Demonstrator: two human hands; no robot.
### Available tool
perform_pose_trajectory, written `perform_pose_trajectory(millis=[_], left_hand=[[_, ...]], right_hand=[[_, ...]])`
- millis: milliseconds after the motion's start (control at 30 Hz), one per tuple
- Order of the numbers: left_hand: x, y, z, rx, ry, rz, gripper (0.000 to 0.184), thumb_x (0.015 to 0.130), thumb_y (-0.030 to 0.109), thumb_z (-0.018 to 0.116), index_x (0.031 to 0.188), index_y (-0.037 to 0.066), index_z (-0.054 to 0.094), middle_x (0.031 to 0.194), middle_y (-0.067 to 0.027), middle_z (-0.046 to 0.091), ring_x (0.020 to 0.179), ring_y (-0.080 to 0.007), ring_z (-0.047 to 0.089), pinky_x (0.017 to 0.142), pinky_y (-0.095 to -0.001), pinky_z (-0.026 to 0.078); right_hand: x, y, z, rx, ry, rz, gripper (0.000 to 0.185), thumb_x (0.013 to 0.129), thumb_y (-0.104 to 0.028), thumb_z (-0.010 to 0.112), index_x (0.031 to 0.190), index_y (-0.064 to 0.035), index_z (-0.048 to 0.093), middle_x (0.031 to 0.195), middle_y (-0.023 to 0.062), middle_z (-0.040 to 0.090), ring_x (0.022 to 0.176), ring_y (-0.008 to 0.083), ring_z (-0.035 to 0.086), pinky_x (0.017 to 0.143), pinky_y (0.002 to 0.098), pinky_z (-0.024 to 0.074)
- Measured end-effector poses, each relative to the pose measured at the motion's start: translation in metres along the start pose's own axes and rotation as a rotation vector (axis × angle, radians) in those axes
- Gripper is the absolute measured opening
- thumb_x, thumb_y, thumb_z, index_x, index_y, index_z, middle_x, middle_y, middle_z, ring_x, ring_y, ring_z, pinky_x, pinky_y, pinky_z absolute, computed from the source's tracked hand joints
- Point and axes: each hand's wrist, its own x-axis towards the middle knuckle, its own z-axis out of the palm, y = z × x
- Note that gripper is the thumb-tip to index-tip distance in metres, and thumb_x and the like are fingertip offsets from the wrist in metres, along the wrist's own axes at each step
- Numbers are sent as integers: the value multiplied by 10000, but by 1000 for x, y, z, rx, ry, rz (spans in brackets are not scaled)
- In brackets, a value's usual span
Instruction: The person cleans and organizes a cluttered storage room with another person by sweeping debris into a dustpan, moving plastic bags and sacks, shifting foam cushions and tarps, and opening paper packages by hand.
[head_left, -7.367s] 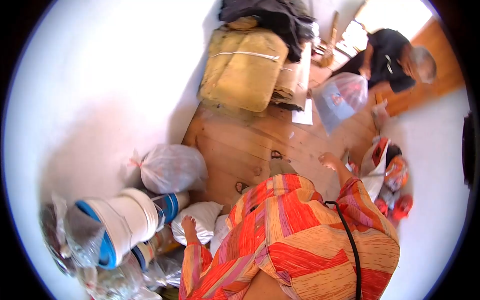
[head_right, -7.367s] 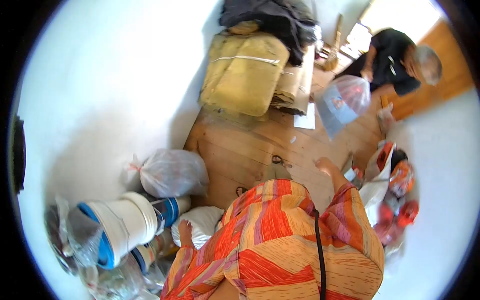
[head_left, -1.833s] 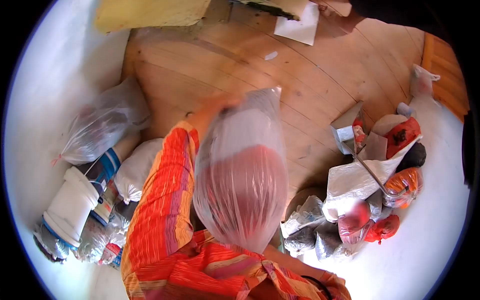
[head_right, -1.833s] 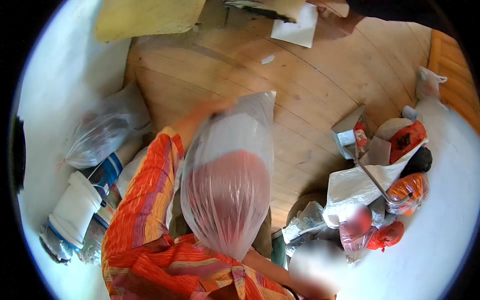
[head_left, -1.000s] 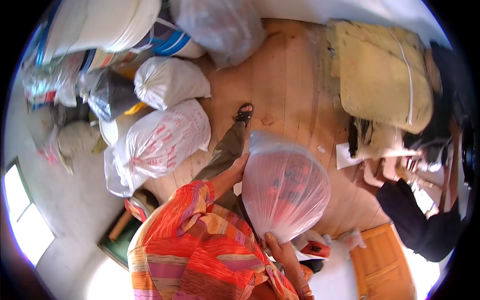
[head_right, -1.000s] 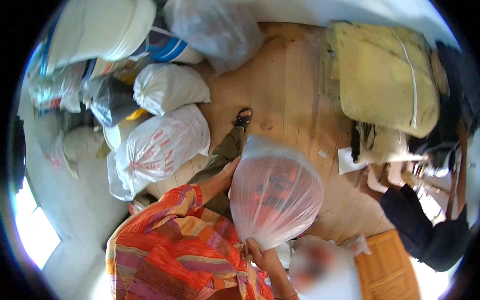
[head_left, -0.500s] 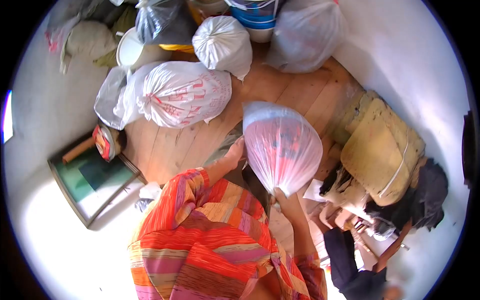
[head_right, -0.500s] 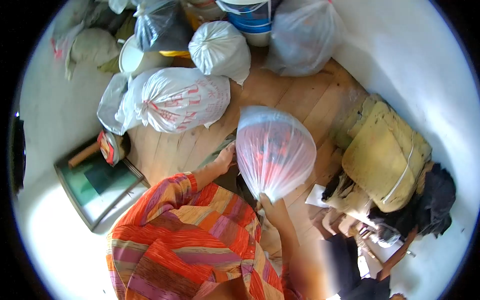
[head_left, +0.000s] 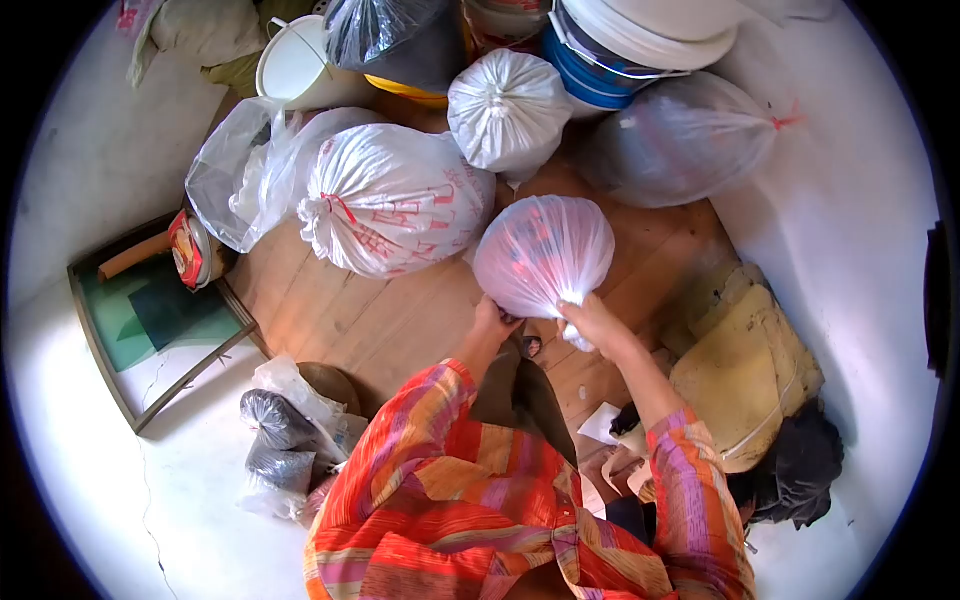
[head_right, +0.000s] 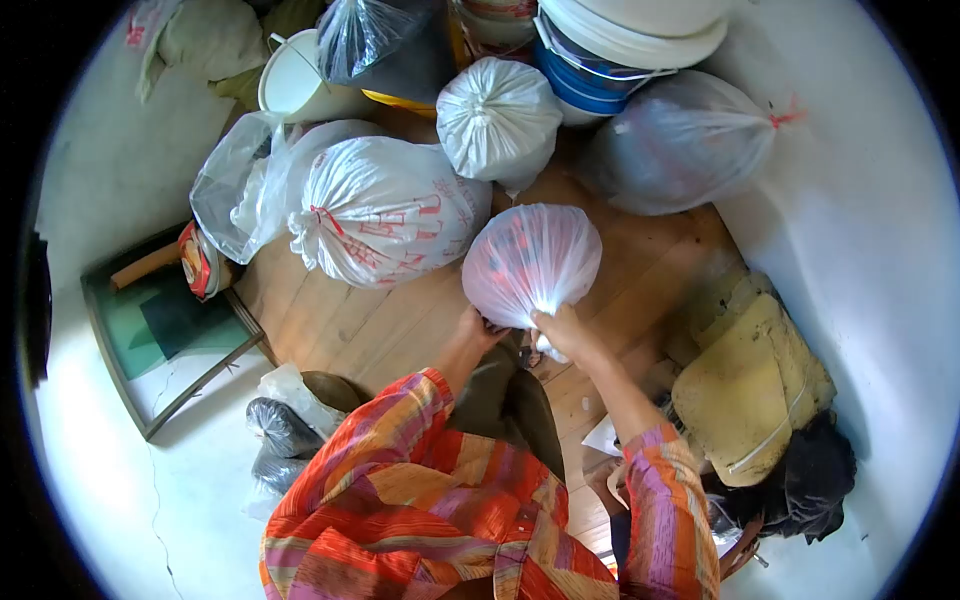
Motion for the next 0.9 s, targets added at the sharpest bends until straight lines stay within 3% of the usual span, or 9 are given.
perform_pose_trajectory(millis=[100, 233, 467, 567, 600, 633, 700, 833, 900], left_hand=[[20, 30, 29, -43, 114, 32, 287, 878, 317, 342, 948, 99, 516, 811, -47, 508, 712, -185, 480, 772, -446, 440], [69, 60, 51, -285, -40, 223, 308, 889, 360, 337, 973, 105, 488, 1001, -75, 519, 899, -228, 503, 831, -452, 404], [87, 78, 63, -352, -156, 182, 388, 888, 321, 266, 1082, 63, 481, 1048, -117, 547, 998, -288, 514, 897, -459, 382], [83, 72, 61, -346, -164, 144, 340, 866, 301, 285, 1009, 98, 518, 943, -40, 571, 850, -203, 544, 719, -390, 437], [72, 67, 68, -309, -158, 168, 312, 858, 292, 300, 983, 115, 525, 907, -17, 575, 817, -185, 541, 691, -374, 429], [64, 65, 76, -270, -156, 198, 286, 850, 283, 314, 957, 132, 533, 871, 7, 579, 783, -167, 539, 663, -359, 422], [62, 58, 80, -277, -157, 269, 272, 845, 285, 321, 963, 163, 533, 939, 28, 569, 864, -152, 519, 678, -322, 408], [75, 56, 68, -235, -160, 274, 230, 833, 256, 343, 949, 181, 527, 894, 46, 541, 811, -137, 491, 668, -293, 405], [76, 57, 66, -237, -138, 239, 212, 830, 243, 354, 940, 183, 525, 862, 48, 532, 780, -132, 484, 667, -287, 407]], right_hand=[[81, -22, -10, -89, -60, 153, 226, 820, -202, 451, 765, -7, 553, 649, 64, 558, 550, 141, 523, 511, 284, 407], [165, -48, -6, 82, -139, 168, 322, 808, -295, 469, 754, -5, 599, 699, 85, 586, 609, 148, 541, 575, 277, 418], [149, -54, -67, -368, -338, -218, 422, 832, -395, 498, 1010, -15, 539, 922, 59, 577, 817, 141, 538, 708, 286, 425], [84, -55, -162, 156, 333, -66, 273, 827, -265, 510, 963, -30, 541, 819, 40, 588, 734, 132, 558, 644, 281, 462], [80, -40, -206, -39, 655, -76, 235, 808, -218, 530, 955, -37, 553, 848, 70, 606, 745, 179, 583, 650, 304, 468], [75, -28, -250, -612, 1024, -260, 189, 808, -159, 517, 947, -38, 558, 872, 116, 608, 749, 253, 588, 674, 338, 470], [49, -73, -295, -693, 1162, -433, 159, 795, -100, 503, 924, -32, 566, 896, 144, 587, 812, 297, 564, 723, 360, 457], [40, -166, -332, -1485, 1139, -761, 208, 756, -55, 492, 959, -37, 533, 918, 116, 562, 909, 282, 532, 782, 376, 432], [69, -163, -382, -1609, 1241, -616, 221, 749, -64, 503, 967, -33, 523, 919, 115, 562, 899, 281, 539, 766, 385, 439]])
